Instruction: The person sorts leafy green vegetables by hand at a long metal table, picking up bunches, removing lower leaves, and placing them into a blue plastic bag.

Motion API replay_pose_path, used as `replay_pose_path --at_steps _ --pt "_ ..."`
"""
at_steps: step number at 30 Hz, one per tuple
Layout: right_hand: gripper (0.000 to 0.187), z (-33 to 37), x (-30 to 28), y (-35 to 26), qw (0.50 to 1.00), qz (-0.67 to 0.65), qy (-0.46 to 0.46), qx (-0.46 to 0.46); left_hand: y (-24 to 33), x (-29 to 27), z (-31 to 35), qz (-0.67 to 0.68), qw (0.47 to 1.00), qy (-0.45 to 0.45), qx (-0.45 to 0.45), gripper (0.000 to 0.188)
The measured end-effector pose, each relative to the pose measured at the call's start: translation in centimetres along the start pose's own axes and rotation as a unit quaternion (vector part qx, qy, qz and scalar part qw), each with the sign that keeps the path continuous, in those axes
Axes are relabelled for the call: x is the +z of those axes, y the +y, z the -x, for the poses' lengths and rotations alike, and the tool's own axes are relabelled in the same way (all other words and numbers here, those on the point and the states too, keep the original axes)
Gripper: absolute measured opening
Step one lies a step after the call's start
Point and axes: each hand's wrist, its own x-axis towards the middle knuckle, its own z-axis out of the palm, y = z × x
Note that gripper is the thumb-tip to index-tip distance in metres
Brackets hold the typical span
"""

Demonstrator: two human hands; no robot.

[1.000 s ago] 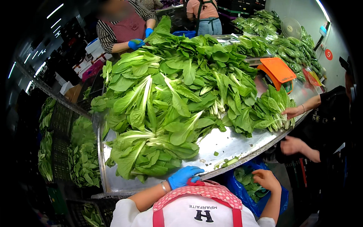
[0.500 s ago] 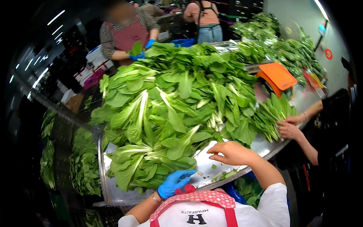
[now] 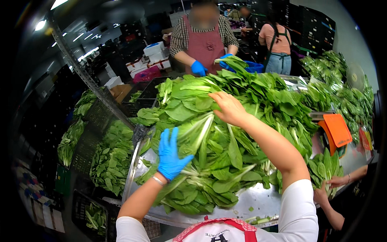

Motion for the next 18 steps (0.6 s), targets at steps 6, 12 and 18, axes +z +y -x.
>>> replay_pose_path --at_steps 6,12,18 --pt "0.109 -7.1 5.9 -1.2 0.988 0.096 -0.084 -0.086 -0.1 3.3 -3.1 -0.113 0.991 -0.071 0.019 0.108" --pt "0.104 -10.3 7.7 -1.1 0.968 0.128 -0.199 -0.089 -1.3 4.6 -3.4 -0.039 0.990 -0.134 0.005 0.098" --pt "0.095 -10.6 8.1 -2.0 0.970 0.176 -0.165 -0.040 -2.4 3.7 -2.6 -0.146 0.981 -0.099 0.076 0.095"
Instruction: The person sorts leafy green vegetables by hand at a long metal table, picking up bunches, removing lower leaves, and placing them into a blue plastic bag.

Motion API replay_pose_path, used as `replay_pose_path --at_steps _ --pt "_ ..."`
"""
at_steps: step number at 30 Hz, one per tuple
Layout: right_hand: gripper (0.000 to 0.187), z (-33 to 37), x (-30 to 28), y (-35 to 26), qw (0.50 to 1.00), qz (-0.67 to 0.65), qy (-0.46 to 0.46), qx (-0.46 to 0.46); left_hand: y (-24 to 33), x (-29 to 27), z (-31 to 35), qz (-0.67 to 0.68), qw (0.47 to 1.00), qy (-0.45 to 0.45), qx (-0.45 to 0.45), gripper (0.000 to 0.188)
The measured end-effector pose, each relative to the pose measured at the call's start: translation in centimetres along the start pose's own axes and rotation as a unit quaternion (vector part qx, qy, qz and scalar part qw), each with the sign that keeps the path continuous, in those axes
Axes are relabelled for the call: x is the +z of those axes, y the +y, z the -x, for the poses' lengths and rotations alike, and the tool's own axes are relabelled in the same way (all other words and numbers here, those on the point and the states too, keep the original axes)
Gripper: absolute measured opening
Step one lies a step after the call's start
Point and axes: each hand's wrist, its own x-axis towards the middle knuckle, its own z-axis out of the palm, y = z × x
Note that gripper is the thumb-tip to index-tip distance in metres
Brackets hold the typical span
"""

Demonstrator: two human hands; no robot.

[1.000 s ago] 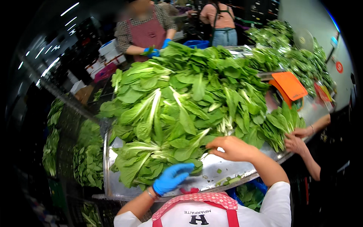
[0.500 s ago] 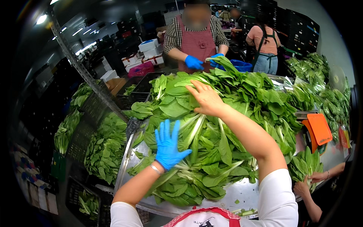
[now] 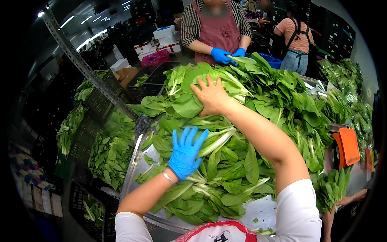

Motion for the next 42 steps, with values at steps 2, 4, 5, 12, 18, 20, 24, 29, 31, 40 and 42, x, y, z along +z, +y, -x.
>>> replay_pose_path --at_steps 2,4,5,12,18,20,24,29,31,40,42 --pt "0.080 -0.1 0.6 0.1 0.999 0.000 0.038 -0.007 -0.1 0.1 -0.3 -0.005 1.000 0.001 -0.015 0.095" --pt "0.067 -0.9 1.1 1.3 0.997 -0.057 0.061 0.003 -0.3 0.2 -0.4 0.015 1.000 0.002 -0.024 0.095" --pt "0.061 -1.4 1.3 2.1 0.994 -0.083 0.075 0.011 -0.4 0.3 -0.5 0.038 0.999 0.003 -0.027 0.094" --pt "0.052 -0.2 0.6 6.0 0.926 -0.211 0.312 0.029 -2.3 0.0 -0.1 0.014 1.000 -0.005 0.025 0.083" --pt "0.046 1.7 -5.2 8.7 0.807 -0.384 0.444 0.066 -3.5 -2.4 -0.4 -0.005 0.997 0.054 0.046 0.079" --pt "0.034 3.3 -8.1 9.4 0.748 -0.439 0.495 0.053 -3.5 -3.8 -0.4 -0.006 0.995 0.087 0.056 0.079" --pt "0.027 8.1 -14.3 9.7 0.637 -0.590 0.490 0.081 -2.8 -7.1 -0.4 -0.018 0.985 0.147 0.093 0.079" --pt "0.024 20.2 -16.4 9.5 0.540 -0.709 0.393 0.225 0.0 -10.3 -0.2 -0.054 0.958 0.202 0.198 0.067" --pt "0.027 26.4 -15.4 9.0 0.529 -0.731 0.352 0.247 2.1 -10.8 0.0 -0.079 0.941 0.201 0.259 0.055" --pt "0.073 46.6 -2.6 8.3 0.636 -0.476 0.068 0.604 14.3 -8.7 -0.9 -0.100 0.809 0.230 0.531 0.042" --pt "0.068 49.6 -0.8 7.4 0.531 -0.561 0.096 0.627 16.9 -7.3 -1.3 -0.082 0.783 0.236 0.570 0.044"
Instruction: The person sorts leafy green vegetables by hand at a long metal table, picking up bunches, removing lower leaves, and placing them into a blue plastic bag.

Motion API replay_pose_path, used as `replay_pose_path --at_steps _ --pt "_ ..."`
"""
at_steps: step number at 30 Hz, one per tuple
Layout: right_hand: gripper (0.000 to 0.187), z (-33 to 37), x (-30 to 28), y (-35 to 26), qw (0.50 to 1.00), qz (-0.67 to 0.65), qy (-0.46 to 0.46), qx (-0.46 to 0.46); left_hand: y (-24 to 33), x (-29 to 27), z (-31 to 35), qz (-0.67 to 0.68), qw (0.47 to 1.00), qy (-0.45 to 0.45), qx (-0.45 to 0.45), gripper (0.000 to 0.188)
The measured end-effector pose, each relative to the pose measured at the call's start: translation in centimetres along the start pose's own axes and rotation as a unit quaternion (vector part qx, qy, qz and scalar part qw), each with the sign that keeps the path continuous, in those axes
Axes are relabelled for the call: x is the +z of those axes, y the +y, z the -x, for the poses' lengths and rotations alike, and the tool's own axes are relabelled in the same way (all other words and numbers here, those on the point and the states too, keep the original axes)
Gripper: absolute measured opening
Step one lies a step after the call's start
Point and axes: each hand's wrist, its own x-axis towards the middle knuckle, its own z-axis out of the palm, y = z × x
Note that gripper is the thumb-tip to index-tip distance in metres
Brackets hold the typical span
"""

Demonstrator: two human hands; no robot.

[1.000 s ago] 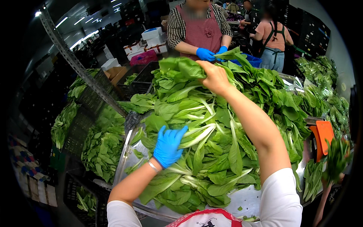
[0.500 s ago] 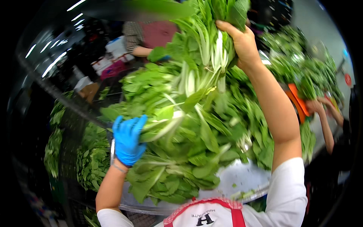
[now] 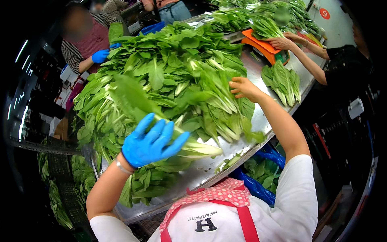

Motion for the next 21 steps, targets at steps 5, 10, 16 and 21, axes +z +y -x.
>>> replay_pose_path --at_steps 5,10,16,21 --pt "0.047 4.0 -1.2 3.3 0.972 0.069 0.080 -0.209 4.1 7.0 -3.1 0.074 0.994 -0.077 0.018 0.057" --pt "0.032 11.1 0.2 6.4 0.953 0.163 0.064 -0.248 5.9 10.9 -1.7 0.133 0.975 -0.179 0.003 0.062" --pt "0.034 15.4 6.4 11.6 0.835 0.440 0.038 -0.328 5.2 7.9 0.4 0.155 0.965 -0.195 -0.085 0.065" --pt "0.037 14.9 9.4 12.8 0.826 0.439 0.121 -0.331 8.1 1.7 3.1 0.320 0.914 -0.124 -0.215 0.057"
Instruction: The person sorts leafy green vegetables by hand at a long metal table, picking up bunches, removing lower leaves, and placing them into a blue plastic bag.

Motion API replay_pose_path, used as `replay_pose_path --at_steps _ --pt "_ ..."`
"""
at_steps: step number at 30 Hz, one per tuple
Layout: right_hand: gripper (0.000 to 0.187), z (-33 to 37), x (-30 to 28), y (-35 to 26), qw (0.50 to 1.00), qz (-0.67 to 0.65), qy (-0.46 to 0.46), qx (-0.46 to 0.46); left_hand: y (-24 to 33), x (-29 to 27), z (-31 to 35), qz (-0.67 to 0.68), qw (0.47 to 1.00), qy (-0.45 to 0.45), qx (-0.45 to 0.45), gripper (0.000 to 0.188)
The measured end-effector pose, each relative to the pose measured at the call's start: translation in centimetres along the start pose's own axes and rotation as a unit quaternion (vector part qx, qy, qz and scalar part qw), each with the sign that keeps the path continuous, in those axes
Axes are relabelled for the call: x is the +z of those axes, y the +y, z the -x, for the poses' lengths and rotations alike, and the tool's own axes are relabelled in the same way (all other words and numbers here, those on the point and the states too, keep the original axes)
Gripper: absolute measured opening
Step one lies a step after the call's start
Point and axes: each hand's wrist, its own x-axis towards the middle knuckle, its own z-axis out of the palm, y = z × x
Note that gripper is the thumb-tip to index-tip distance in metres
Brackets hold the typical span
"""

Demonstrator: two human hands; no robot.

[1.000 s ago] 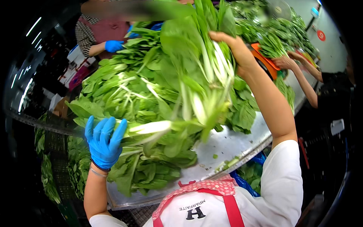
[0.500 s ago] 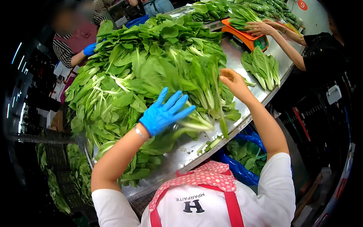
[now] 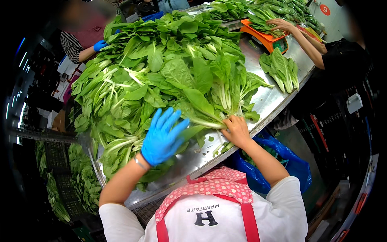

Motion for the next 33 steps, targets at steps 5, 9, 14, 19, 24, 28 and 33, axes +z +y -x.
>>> replay_pose_path --at_steps 5,9,14,19,24,28,33 --pt "0.029 1.4 -3.4 -1.9 0.996 -0.011 0.086 -0.009 3.4 0.8 5.4 0.156 0.987 0.031 -0.008 0.043" --pt "0.025 3.2 -5.6 -4.1 0.877 -0.425 0.131 0.183 4.9 3.5 6.3 0.390 0.920 -0.003 -0.038 0.031" --pt "0.030 4.3 -4.1 -6.3 0.685 -0.662 0.069 0.296 8.0 6.8 4.4 0.653 0.733 -0.008 -0.190 0.031" --pt "0.032 4.9 -1.2 -8.7 0.736 -0.617 0.095 0.261 9.6 9.4 1.4 0.710 0.623 0.093 -0.314 0.034" --pt "0.039 5.6 -0.2 -8.7 0.778 -0.588 0.007 0.223 9.3 10.5 1.2 0.671 0.630 0.147 -0.363 0.028" --pt "0.036 5.1 0.2 -7.9 0.781 -0.560 -0.055 0.270 9.6 10.5 2.3 0.596 0.676 0.104 -0.420 0.025" --pt "0.019 5.2 1.5 -8.7 0.683 -0.676 -0.032 0.276 9.1 10.3 3.1 0.574 0.712 0.145 -0.378 0.024"
